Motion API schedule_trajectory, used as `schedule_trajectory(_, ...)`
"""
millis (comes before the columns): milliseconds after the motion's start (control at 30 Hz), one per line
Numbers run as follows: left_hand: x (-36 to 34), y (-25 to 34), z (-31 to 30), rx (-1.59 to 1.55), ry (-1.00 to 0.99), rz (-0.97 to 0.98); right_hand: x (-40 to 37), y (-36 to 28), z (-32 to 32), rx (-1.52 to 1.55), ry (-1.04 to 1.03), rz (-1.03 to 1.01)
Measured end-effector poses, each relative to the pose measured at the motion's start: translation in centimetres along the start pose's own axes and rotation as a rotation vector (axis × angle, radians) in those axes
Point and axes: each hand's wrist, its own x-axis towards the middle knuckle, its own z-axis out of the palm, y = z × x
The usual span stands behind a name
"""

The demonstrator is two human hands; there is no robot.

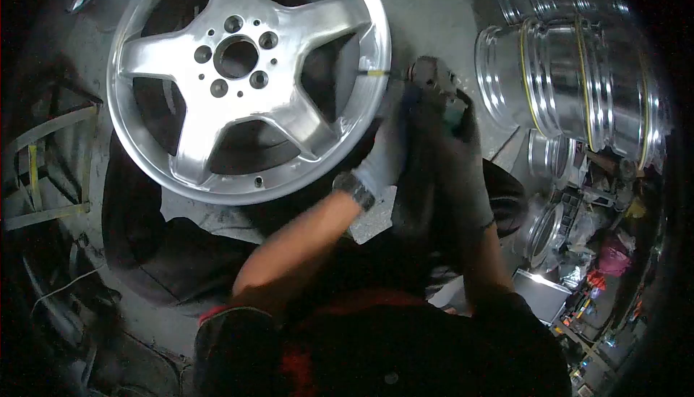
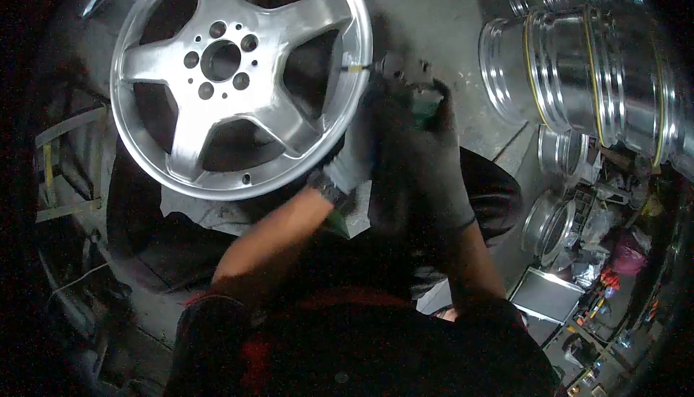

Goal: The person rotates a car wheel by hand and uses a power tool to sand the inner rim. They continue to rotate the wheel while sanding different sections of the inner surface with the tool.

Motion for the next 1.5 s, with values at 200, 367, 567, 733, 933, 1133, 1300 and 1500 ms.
schedule_trajectory(200, 0.5, 0.7, 0.9, 0.375, 0.021, 0.109, 2.0, 1.4, -1.2, -0.078, 0.021, -0.127)
schedule_trajectory(367, -2.1, -0.4, 1.4, 0.273, 0.077, 0.028, -0.3, 2.7, -1.8, 0.015, 0.021, -0.021)
schedule_trajectory(567, 0.2, 1.2, 2.1, 0.368, -0.032, 0.014, 0.7, 1.6, -1.6, 0.059, 0.064, -0.018)
schedule_trajectory(733, -0.4, 0.1, 1.0, 0.321, -0.012, 0.03, -0.2, 0.7, -0.4, 0.057, 0.1, 0.027)
schedule_trajectory(933, 0.9, 1.0, 0.5, 0.569, 0.018, 0.025, 0.4, 0.3, 0.1, 0.07, 0.063, -0.041)
schedule_trajectory(1133, -1.6, 1.6, 3.9, 0.43, 0.179, 0.071, 0.0, 1.6, -0.4, -0.034, 0.028, -0.042)
schedule_trajectory(1300, 0.7, 1.9, 2.4, 0.234, 0.085, -0.014, 0.7, 0.4, 0.7, 0.054, 0.013, -0.1)
schedule_trajectory(1500, 0.3, -0.1, -1.8, -0.016, 0.096, -0.069, 0.3, 2.3, 0.1, -0.079, -0.015, -0.136)
